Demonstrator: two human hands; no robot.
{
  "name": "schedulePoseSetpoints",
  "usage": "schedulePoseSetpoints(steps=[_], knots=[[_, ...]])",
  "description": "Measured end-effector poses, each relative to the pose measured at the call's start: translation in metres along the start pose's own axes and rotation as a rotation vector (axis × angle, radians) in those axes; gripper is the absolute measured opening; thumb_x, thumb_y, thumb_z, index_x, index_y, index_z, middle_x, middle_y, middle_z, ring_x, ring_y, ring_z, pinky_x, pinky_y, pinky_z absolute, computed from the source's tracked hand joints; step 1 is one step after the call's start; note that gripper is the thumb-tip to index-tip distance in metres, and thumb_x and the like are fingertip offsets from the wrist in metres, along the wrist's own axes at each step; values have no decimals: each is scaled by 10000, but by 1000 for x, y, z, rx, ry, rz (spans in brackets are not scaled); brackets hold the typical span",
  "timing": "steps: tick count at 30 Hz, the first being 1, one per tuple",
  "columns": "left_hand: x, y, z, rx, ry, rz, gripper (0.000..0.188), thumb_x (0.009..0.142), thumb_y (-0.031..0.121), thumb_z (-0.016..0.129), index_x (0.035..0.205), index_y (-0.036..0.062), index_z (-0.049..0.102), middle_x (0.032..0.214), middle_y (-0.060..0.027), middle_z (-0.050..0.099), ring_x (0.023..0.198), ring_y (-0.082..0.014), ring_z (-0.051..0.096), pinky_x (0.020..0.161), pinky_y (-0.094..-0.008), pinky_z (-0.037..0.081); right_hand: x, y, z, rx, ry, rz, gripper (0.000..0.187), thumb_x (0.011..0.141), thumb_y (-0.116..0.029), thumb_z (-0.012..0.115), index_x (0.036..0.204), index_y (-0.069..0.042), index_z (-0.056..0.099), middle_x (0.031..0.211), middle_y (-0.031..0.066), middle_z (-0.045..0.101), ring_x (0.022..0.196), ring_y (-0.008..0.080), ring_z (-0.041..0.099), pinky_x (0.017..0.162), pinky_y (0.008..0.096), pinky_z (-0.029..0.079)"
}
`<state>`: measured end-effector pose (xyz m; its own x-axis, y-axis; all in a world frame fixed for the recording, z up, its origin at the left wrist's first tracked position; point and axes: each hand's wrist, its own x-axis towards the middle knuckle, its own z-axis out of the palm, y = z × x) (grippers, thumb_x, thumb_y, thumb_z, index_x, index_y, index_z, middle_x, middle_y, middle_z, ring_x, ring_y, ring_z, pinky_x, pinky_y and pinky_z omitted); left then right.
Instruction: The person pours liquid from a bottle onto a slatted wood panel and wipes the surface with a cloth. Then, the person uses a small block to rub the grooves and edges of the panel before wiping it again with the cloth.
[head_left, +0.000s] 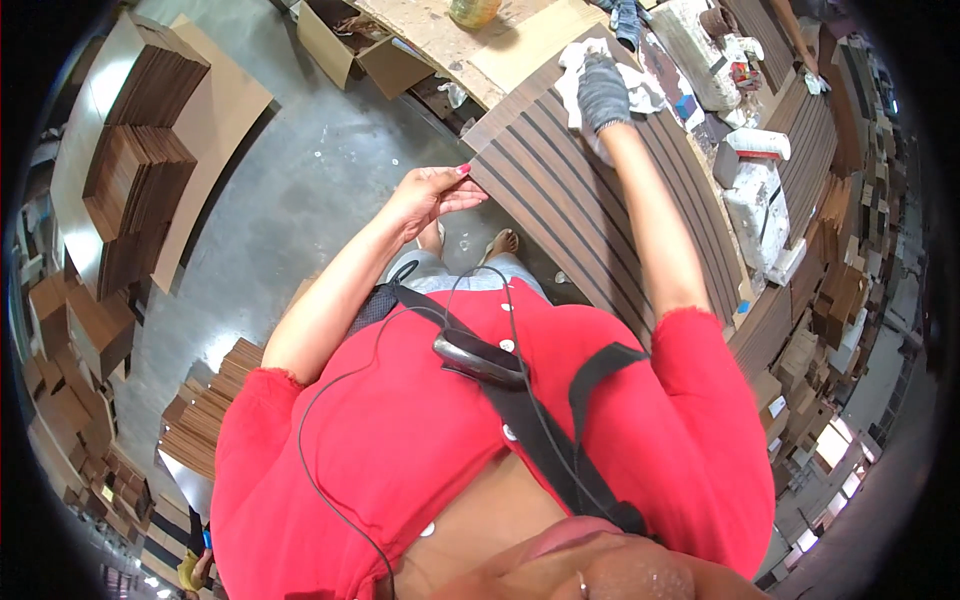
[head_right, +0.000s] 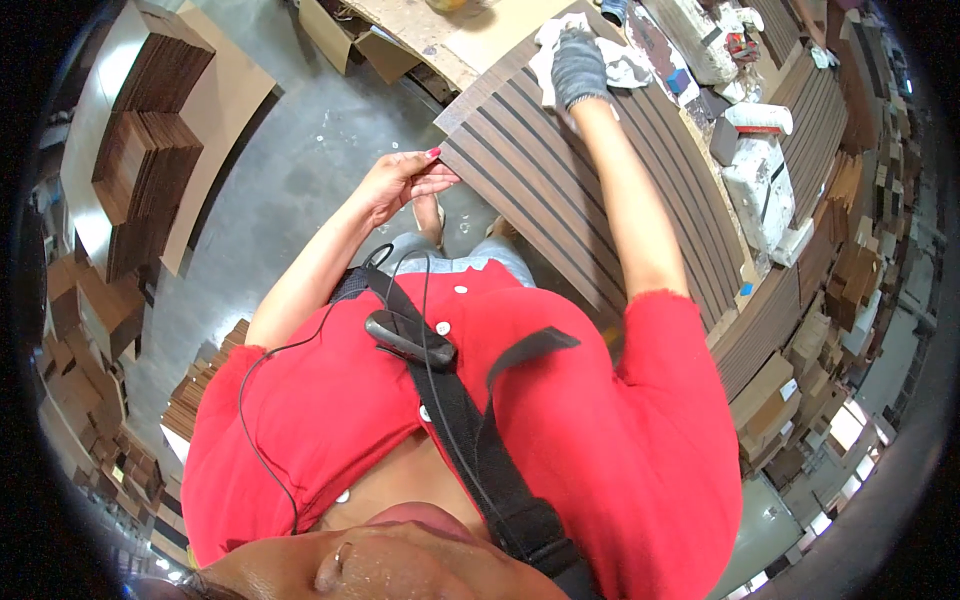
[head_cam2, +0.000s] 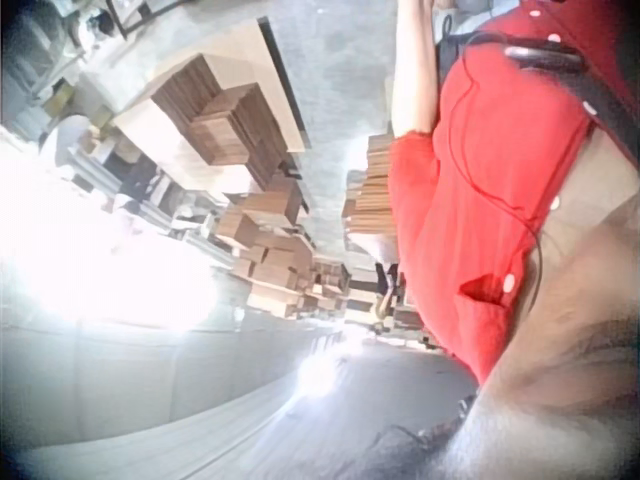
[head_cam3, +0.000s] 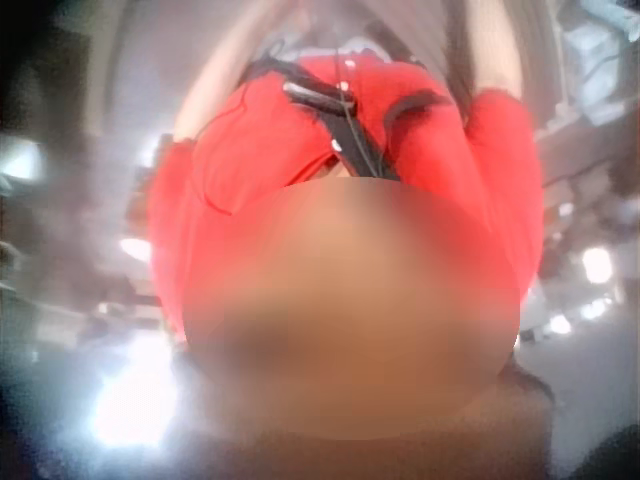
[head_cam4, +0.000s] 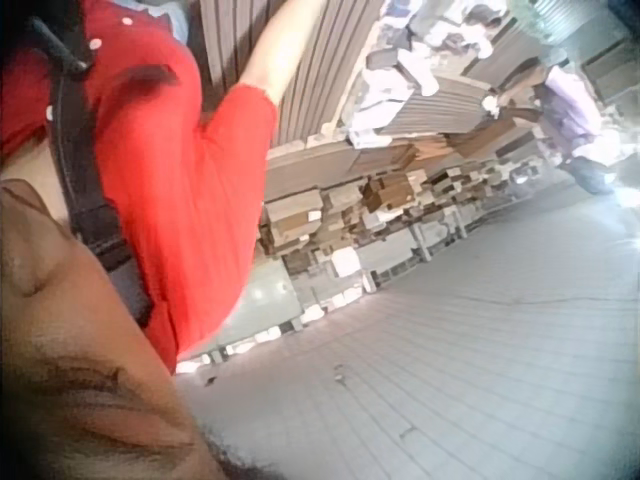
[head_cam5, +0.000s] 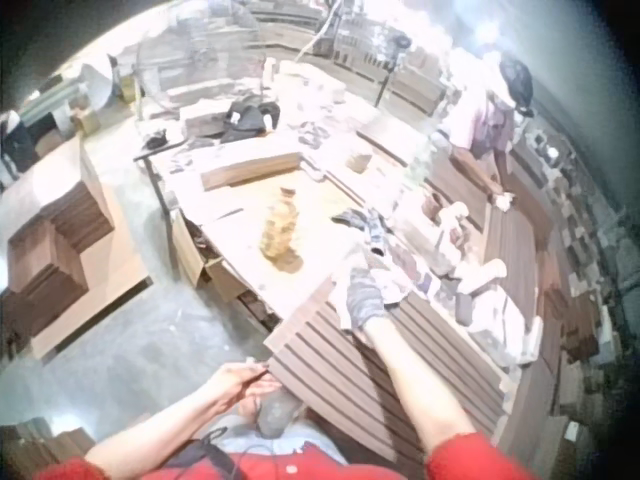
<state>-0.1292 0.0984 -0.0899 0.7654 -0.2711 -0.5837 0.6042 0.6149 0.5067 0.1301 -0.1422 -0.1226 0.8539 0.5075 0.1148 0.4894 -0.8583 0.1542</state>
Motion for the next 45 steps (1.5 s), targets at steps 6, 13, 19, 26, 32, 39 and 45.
schedulePoseSetpoints(steps=[6, 13, 19, 26, 32, 39, 45], knots=[[8, -4, -7, -5, -39, -24, 348, 989, 160, 533, 1155, -144, 564, 1085, -254, 649, 1023, -301, 667, 906, -337, 559, -61, -68, -65, 27, -158, -115, 372, 895, -102, 441, 1215, 51, 553, 1182, 221, 611, 1150, 303, 565, 1034, 364, 399], [12, -3, -10, 49, -63, -49, 333, 982, 173, 549, 1123, -124, 598, 1041, -231, 676, 946, -274, 695, 844, -320, 579, -78, -61, -36, 274, 72, -289, 337, 881, -72, 447, 1167, 1, 610, 1194, 214, 610, 1133, 330, 570, 1026, 398, 407], [10, -5, -8, 57, -43, -11, 348, 988, 173, 536, 1154, -129, 582, 1095, -248, 663, 984, -275, 688, 869, -309, 570, -72, -63, -48, -55, -39, -229, 397, 863, -110, 485, 1226, 44, 539, 1197, 200, 590, 1119, 305, 562, 1009, 356, 413], [11, -5, -17, -61, -77, -89, 338, 995, 201, 526, 1152, -95, 578, 1069, -199, 664, 968, -264, 682, 877, -326, 572, -127, -117, -73, 370, -26, -403, 357, 875, -113, 474, 1185, 2, 608, 1163, 214, 624, 1088, 313, 592, 956, 404, 439], [7, -1, -11, -152, 11, -130, 588, 1003, 411, 417, 1160, -142, 542, 1116, -248, 642, 1021, -303, 656, 931, -379, 533, -119, -117, -64, 407, -26, -250, 391, 875, -134, 470, 1226, 2, 576, 1175, 205, 619, 1082, 321, 592, 986, 392, 421], [9, -3, -17, -128, 64, -169, 735, 980, 567, 329, 1137, -98, 599, 985, -176, 689, 872, -245, 662, 835, -345, 543, -140, -144, -99, 634, -31, -215, 358, 868, -109, 475, 1180, -4, 617, 1169, 217, 625, 1110, 344, 582, 1005, 409, 420], [12, -1, -9, -147, 95, -159, 784, 961, 626, 308, 1202, -71, 572, 1094, -166, 674, 935, -257, 666, 881, -395, 543, -177, -162, -77, 703, 14, -316, 376, 929, -106, 443, 1274, -10, 558, 1235, 191, 601, 1156, 304, 563, 1003, 394, 418]])
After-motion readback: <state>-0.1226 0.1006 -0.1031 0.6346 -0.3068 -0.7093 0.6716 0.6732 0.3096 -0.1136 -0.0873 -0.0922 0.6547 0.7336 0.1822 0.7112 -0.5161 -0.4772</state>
